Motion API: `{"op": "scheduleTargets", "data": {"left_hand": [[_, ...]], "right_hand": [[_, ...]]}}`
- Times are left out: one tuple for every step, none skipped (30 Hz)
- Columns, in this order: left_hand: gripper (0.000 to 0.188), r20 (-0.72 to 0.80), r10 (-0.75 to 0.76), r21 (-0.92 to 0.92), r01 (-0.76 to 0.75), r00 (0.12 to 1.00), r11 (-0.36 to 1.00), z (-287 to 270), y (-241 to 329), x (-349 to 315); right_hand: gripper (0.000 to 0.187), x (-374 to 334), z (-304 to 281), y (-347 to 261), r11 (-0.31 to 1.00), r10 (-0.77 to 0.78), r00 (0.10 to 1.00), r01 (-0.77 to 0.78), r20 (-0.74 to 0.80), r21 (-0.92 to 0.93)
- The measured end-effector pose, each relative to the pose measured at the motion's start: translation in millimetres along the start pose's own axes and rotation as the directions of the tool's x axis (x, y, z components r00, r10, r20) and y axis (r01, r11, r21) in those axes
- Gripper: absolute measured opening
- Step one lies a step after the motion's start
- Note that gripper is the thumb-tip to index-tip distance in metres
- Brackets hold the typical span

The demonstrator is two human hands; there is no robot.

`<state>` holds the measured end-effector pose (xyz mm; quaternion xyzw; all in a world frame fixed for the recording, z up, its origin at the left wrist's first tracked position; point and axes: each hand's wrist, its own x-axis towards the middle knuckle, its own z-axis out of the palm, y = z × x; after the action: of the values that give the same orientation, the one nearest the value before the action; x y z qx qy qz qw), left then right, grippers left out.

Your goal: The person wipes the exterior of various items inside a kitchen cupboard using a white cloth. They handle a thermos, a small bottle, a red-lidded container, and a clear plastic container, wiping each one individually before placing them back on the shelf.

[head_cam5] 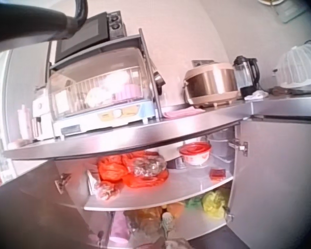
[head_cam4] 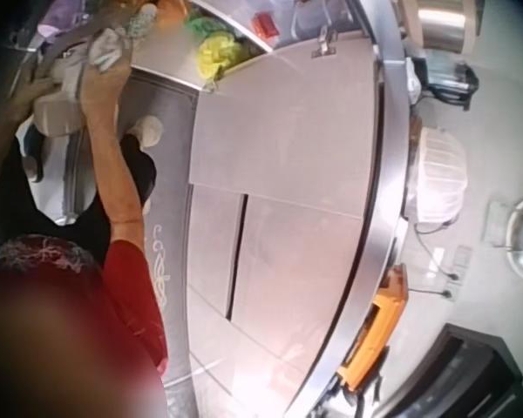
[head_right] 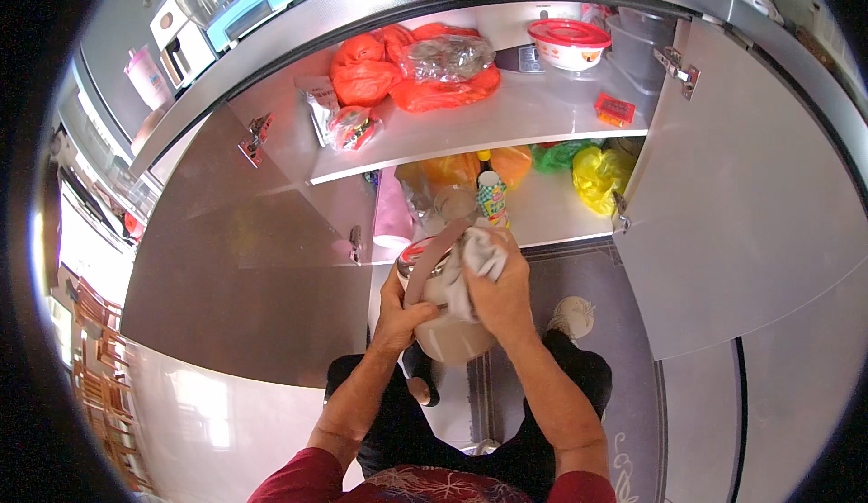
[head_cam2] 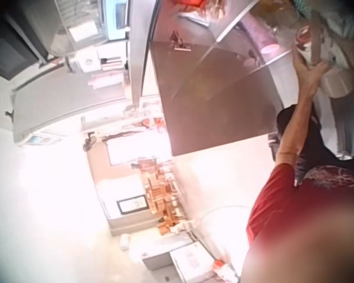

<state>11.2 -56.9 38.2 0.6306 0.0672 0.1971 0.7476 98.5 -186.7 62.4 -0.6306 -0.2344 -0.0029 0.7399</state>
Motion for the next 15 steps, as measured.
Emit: {"op": "scheduleTargets", "data": {"left_hand": [[0.071,-0.024,-0.008,0.0,0.008,1.0,1.0,0.2,-3.3,1.2],[0.071,-0.049,-0.015,0.0,0.015,0.999,1.0,0.3,-5.0,1.8],[0.07,-0.052,-0.015,-0.091,0.01,0.999,0.996,-0.9,-4.4,1.7],[0.069,-0.053,-0.017,-0.18,0.007,0.998,0.984,-2.4,-3.3,1.6],[0.069,-0.054,-0.019,-0.268,0.004,0.998,0.963,-3.4,-2.7,1.7],[0.069,-0.056,0.011,-0.247,-0.025,0.998,0.969,-3.7,-3.0,2.3],[0.069,-0.059,0.042,-0.219,-0.054,0.997,0.974,-5.4,-1.8,2.5],[0.069,-0.059,0.072,-0.191,-0.082,0.996,0.978,-6.2,0.3,3.1],[0.072,-0.093,0.07,-0.228,-0.09,0.993,0.969,-3.8,2.7,3.2],[0.072,-0.1,0.047,-0.27,-0.073,0.994,0.96,-4.8,3.0,2.9],[0.073,-0.105,0.024,-0.313,-0.056,0.994,0.948,-6.9,2.4,2.7],[0.073,-0.109,-0.001,-0.354,-0.038,0.994,0.934,-9.7,1.1,2.6],[0.077,-0.088,0.003,-0.335,-0.032,0.996,0.942,-13.7,-2.4,2.0],[0.078,-0.02,0.025,-0.318,-0.03,1.0,0.948,-16.6,-4.6,-0.5],[0.08,0.05,0.045,-0.301,-0.028,0.998,0.953,-18.4,-6.0,-2.6]], "right_hand": [[0.031,-1.1,2.5,-3.0,0.978,-0.167,0.986,0.166,0.007,-0.128],[0.035,-2.0,2.0,-9.7,0.93,-0.273,0.956,0.291,0.106,-0.224],[0.039,-4.3,-0.2,-20.7,0.858,-0.364,0.906,0.416,0.215,-0.302],[0.042,-5.9,-1.5,-29.0,0.764,-0.433,0.84,0.535,0.326,-0.362],[0.045,-9.4,0.5,-30.6,0.718,-0.468,0.817,0.573,0.336,-0.394],[0.048,-15.1,4.0,-31.1,0.67,-0.501,0.793,0.609,0.347,-0.425],[0.05,-19.1,7.0,-30.8,0.621,-0.534,0.767,0.641,0.355,-0.45],[0.048,-20.0,6.7,-29.7,0.638,-0.535,0.778,0.627,0.329,-0.446],[0.046,-20.5,4.7,-28.2,0.655,-0.534,0.79,0.612,0.303,-0.443],[0.043,-20.8,1.8,-27.9,0.669,-0.533,0.8,0.598,0.276,-0.442],[0.04,-19.5,-1.3,-25.1,0.774,-0.448,0.867,0.498,0.219,-0.39],[0.036,-16.4,-4.8,-20.0,0.861,-0.35,0.922,0.387,0.167,-0.329],[0.032,-12.9,-9.6,-16.2,0.927,-0.243,0.962,0.268,0.123,-0.262],[0.03,-9.4,-14.4,-15.3,0.975,-0.11,0.985,0.133,0.135,-0.176],[0.027,-5.0,-19.3,-15.3,0.996,0.023,0.987,-0.009,0.158,-0.091]]}}
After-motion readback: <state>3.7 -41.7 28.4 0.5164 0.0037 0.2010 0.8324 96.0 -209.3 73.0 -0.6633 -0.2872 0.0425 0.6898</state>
